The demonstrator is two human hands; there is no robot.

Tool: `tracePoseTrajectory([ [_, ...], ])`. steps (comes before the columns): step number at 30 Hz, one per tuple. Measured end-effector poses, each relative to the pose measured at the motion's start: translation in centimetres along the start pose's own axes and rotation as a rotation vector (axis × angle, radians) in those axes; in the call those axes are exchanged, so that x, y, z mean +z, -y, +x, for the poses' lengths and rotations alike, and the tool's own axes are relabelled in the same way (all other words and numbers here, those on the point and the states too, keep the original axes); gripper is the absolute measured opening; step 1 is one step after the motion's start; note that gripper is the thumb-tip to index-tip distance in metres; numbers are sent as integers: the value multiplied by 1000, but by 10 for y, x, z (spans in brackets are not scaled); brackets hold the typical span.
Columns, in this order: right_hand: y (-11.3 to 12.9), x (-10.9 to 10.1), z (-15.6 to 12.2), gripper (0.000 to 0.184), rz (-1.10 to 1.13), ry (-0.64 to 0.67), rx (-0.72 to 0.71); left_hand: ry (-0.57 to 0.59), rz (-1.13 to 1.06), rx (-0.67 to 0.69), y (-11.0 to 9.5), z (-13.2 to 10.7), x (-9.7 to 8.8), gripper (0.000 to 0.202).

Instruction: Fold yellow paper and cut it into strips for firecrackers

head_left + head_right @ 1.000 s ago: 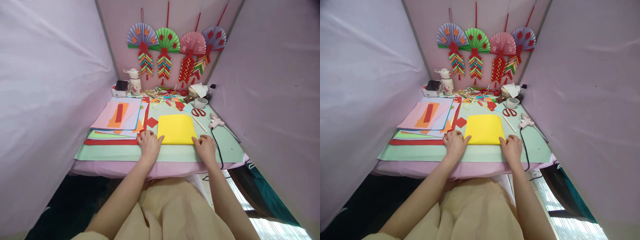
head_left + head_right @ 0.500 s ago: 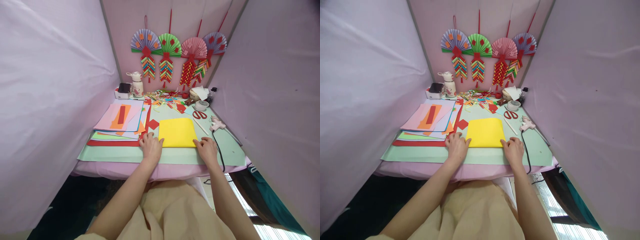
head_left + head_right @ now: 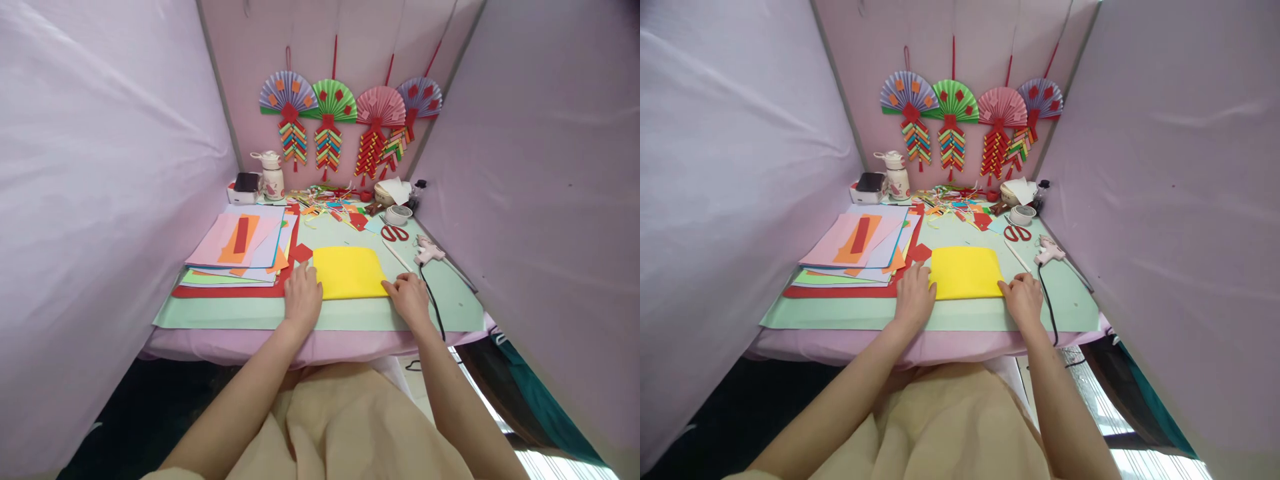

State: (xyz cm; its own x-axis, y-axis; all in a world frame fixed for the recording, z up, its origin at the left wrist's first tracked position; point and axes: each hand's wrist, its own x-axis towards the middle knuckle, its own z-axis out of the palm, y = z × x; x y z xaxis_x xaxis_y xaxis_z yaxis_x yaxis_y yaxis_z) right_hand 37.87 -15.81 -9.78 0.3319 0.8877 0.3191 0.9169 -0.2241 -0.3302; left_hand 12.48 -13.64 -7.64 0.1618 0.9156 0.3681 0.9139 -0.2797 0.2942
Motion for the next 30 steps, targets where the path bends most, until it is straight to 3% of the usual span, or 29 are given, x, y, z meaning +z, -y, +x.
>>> tracePoseTrajectory([
  [3,-4,-3,4,39,19,43,-19,216,-118,379,5,1,-4,38],
  [5,-7,-6,6,40,43,77,-36,365,-145,524,9,2,-7,51],
  [7,-8,-10,6,38,81,96,-35,429,-139,550,11,5,-9,75],
  [10,-6,-18,1,29,203,-47,-95,463,-151,536,12,8,-10,81],
  [12,-3,-24,-6,39,266,-107,-286,465,-169,535,12,7,-10,78],
  [13,-2,-26,-10,47,266,-71,-414,462,-175,545,12,5,-11,77],
  [15,-3,-31,-18,64,216,106,-631,450,-182,570,13,-1,-14,77],
  [17,-7,-36,-27,74,172,259,-736,438,-186,595,15,-11,-18,78],
  [21,-21,-43,-44,66,192,302,-772,403,-226,655,22,-30,-24,68],
  [27,-28,-44,-52,39,396,143,-717,223,-341,727,32,-29,-21,34],
  [30,-13,-62,-47,26,560,44,-588,112,-467,657,28,-19,-38,27],
])
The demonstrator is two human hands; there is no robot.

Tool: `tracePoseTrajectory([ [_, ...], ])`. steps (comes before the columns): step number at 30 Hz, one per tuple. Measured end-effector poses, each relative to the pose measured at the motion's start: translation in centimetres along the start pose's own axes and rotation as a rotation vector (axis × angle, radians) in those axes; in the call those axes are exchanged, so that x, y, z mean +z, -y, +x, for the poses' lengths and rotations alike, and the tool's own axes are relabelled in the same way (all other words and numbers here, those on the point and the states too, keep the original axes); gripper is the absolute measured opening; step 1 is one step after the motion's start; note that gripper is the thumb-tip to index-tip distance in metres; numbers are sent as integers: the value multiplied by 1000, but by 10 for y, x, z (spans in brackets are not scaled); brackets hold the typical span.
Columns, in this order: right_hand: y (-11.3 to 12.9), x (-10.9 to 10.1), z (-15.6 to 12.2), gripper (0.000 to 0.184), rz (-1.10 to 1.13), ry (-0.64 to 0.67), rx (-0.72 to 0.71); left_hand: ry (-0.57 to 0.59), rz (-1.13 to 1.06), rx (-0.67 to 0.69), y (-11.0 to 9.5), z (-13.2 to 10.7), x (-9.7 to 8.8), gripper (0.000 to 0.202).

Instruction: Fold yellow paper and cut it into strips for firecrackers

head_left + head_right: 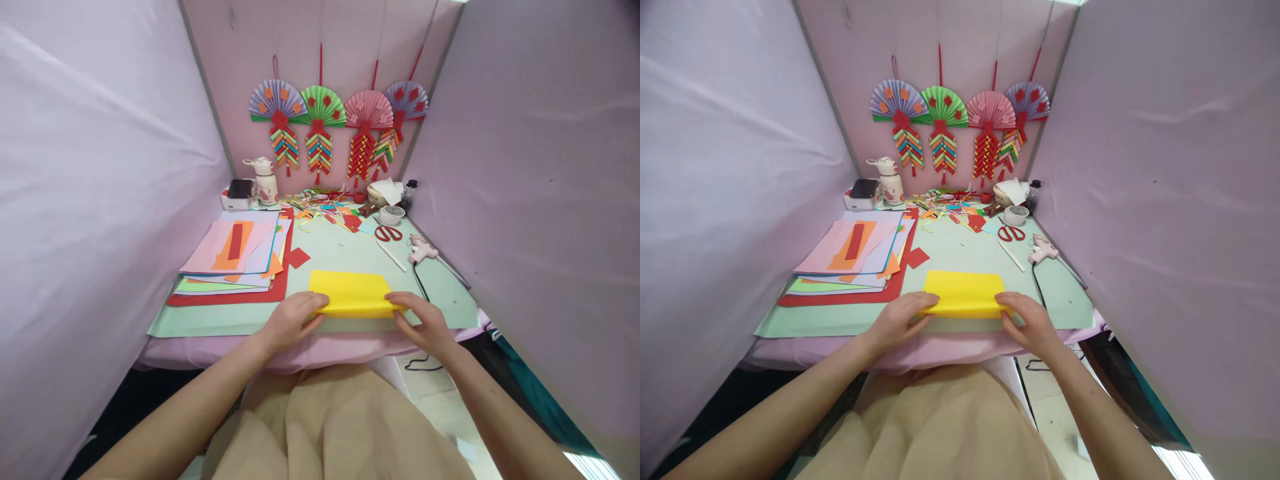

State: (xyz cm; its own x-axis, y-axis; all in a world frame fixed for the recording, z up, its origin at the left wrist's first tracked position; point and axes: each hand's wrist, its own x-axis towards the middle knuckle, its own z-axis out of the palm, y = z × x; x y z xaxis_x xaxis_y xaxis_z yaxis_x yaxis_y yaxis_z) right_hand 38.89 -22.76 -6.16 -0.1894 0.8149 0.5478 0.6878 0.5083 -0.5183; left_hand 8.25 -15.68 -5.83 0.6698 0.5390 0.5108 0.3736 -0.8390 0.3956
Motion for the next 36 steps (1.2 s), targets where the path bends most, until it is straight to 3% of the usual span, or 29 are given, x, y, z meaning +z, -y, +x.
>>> tracePoseTrajectory([
  [5,44,-27,37,23,280,-326,233,-280,-195,-300,-30,30,-44,33],
  [7,48,-27,50,28,377,-355,315,-331,-245,-382,-32,40,-50,35],
  [9,36,-16,61,31,413,-313,399,-347,-266,-436,-20,48,-42,32],
  [12,1,17,73,35,452,-149,558,-285,-258,-632,12,55,-12,26],
  [15,-33,48,80,38,370,-167,637,-220,-222,-771,39,58,17,35],
  [18,-49,61,78,43,382,-217,635,-263,-296,-748,47,55,31,58],
  [21,-50,60,72,53,486,-232,588,-393,-420,-691,42,51,32,65],
  [24,-47,57,67,60,666,-211,590,-467,-700,-636,35,49,29,79],
  [26,-45,56,64,56,779,-198,622,-429,-964,-642,31,48,25,86],
  [31,-50,60,60,52,822,-239,635,-147,-1433,-648,26,45,20,73],
  [34,-53,60,60,52,730,-232,626,-164,-1471,-612,27,44,21,70],
  [36,-48,57,63,49,546,-237,560,-211,-1439,-622,28,44,24,64],
])
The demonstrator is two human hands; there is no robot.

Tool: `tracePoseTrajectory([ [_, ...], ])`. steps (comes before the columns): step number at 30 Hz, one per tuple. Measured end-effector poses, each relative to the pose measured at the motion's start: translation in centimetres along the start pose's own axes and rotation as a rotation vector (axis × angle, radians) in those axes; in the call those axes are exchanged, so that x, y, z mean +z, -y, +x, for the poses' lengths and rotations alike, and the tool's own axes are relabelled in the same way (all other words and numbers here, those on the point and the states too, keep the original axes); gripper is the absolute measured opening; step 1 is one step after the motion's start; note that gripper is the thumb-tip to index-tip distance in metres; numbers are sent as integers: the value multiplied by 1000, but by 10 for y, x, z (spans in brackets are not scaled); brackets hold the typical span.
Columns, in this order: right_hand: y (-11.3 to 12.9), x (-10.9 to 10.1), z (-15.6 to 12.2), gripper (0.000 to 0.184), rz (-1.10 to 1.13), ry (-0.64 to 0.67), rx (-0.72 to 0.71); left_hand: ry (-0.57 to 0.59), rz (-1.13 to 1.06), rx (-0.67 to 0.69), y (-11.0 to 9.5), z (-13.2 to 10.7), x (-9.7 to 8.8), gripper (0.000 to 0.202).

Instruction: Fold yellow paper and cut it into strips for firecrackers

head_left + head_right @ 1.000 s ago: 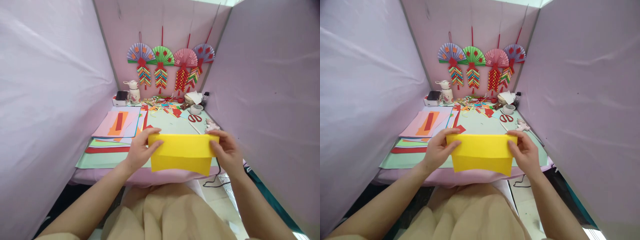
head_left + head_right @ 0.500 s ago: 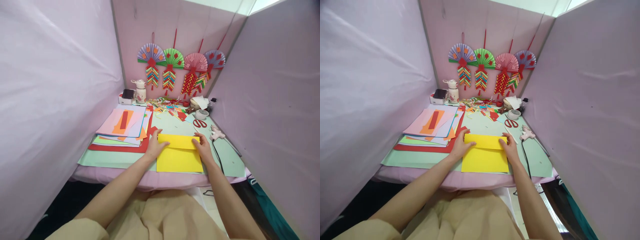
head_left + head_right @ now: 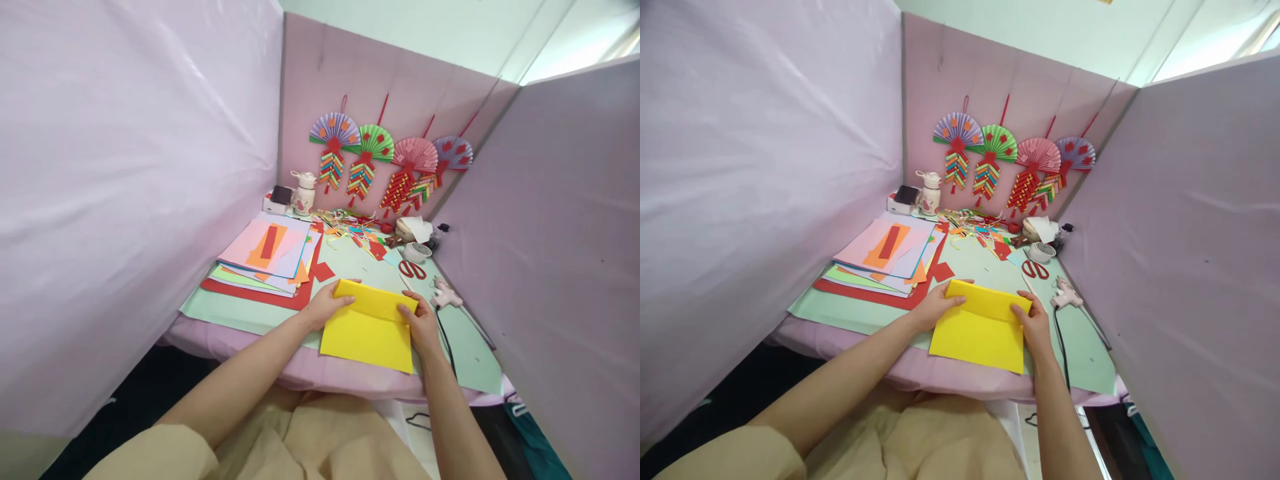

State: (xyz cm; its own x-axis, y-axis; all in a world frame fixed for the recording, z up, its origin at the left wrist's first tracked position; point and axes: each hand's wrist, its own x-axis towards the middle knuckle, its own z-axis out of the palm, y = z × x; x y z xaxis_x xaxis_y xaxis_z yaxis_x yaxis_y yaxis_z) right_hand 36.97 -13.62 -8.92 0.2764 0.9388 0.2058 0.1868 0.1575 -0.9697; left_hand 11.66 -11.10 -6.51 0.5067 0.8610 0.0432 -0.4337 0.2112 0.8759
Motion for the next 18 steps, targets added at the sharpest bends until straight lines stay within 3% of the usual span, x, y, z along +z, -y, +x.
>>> tracePoseTrajectory([
  [4,39,16,-8,51,-519,-176,-516,-100,36,28,3,2,1,61],
  [5,51,24,-10,52,-608,-137,-633,-111,50,37,3,2,2,60],
  [8,77,52,-15,53,-833,181,-877,-125,124,72,2,0,6,49],
  [10,83,69,-15,53,-903,306,-943,-134,185,99,2,-1,7,41],
  [12,81,79,-12,52,-923,349,-963,-142,232,123,1,-3,7,37],
  [18,67,79,-10,54,-896,286,-984,-83,244,164,3,-5,7,38],
])
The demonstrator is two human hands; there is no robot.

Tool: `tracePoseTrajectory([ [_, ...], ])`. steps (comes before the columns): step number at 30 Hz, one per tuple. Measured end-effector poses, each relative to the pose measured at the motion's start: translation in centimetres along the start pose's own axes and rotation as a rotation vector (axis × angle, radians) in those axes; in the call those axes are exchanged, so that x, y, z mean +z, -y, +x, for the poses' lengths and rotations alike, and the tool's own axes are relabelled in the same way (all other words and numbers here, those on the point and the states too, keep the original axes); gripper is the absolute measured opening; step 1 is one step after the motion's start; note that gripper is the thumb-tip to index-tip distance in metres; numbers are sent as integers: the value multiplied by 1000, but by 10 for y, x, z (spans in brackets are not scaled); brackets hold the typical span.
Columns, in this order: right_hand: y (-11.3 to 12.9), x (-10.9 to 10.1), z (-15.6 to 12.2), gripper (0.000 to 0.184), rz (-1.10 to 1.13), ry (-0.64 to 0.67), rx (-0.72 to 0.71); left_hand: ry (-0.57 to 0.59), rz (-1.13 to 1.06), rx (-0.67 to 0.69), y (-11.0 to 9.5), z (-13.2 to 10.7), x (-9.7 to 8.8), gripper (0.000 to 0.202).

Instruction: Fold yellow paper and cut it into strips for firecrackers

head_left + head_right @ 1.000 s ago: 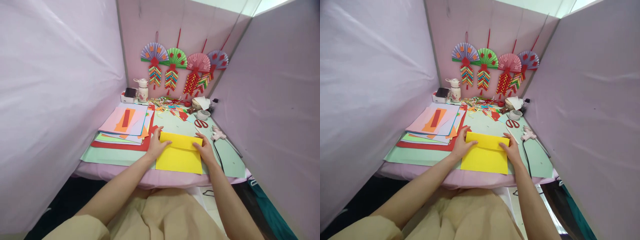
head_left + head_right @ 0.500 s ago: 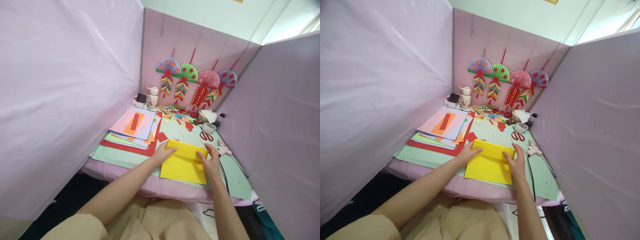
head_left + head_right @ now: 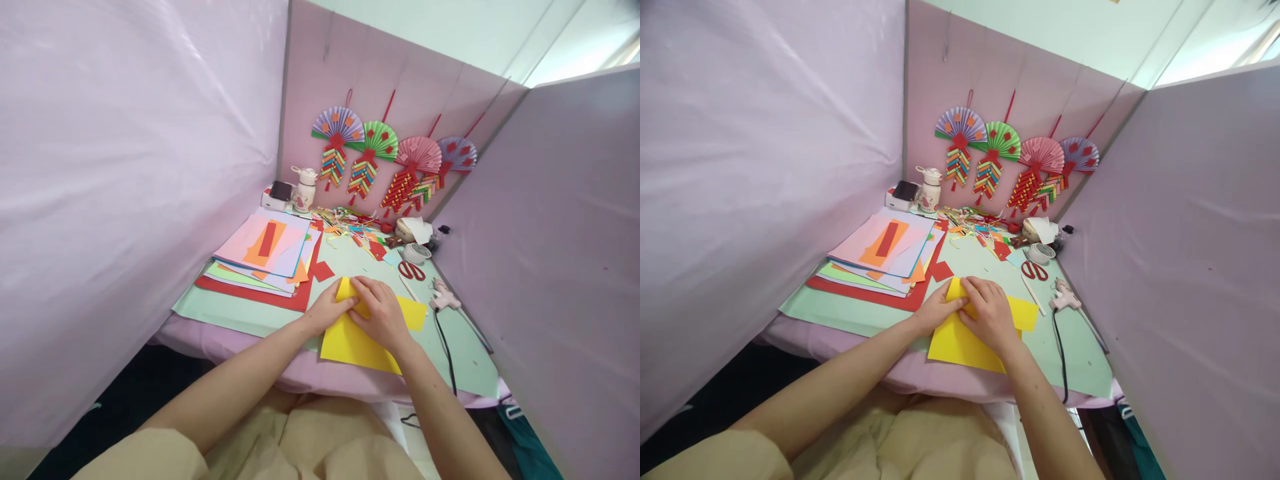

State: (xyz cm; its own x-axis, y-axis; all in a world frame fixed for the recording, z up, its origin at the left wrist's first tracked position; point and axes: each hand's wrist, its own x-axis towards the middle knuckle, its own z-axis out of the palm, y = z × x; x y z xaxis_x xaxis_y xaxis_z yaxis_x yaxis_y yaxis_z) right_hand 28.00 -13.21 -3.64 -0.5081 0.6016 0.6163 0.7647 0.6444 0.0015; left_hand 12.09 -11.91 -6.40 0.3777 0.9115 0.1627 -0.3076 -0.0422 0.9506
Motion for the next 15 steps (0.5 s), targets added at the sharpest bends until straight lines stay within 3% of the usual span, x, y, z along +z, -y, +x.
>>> tracePoseTrajectory([
  [15,0,5,-3,50,-1,-60,21,-37,95,18,2,0,-1,37],
])
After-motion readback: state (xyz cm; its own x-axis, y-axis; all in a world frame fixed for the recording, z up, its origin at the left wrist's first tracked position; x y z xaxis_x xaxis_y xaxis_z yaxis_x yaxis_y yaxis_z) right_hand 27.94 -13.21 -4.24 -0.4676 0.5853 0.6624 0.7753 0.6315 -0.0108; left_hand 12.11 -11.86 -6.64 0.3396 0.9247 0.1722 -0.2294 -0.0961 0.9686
